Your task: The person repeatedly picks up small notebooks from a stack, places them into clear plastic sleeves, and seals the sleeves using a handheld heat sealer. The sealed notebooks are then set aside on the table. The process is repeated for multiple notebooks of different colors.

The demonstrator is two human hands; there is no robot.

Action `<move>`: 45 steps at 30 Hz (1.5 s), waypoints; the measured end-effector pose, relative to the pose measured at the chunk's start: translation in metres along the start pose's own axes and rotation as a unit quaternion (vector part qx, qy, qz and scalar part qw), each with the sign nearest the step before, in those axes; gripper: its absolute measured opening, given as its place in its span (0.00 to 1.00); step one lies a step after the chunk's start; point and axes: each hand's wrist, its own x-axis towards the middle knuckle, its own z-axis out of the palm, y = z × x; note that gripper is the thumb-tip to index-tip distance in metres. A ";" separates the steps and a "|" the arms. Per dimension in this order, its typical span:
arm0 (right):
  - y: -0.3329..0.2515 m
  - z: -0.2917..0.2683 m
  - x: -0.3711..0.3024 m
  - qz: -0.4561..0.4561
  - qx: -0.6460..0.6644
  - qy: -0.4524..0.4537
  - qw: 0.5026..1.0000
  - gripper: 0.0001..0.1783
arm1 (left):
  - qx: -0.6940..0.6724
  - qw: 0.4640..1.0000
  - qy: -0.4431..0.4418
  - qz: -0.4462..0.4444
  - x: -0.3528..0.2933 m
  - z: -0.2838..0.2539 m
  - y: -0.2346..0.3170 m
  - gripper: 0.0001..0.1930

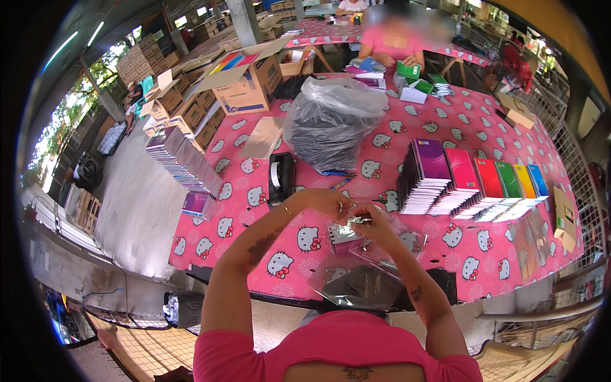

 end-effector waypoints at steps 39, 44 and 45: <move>-0.030 -0.028 -0.027 -0.174 -0.113 0.066 0.976 0.21 | -0.260 0.738 0.622 0.040 -0.064 0.106 0.029 0.14; -0.101 0.029 -0.047 -0.267 -0.485 0.069 0.830 0.22 | -0.135 0.717 0.607 -0.315 -0.108 0.065 -0.110 0.13; -0.102 0.038 -0.046 -0.251 -0.520 0.060 0.814 0.22 | -0.305 0.703 0.567 -0.302 -0.113 0.058 -0.121 0.13</move>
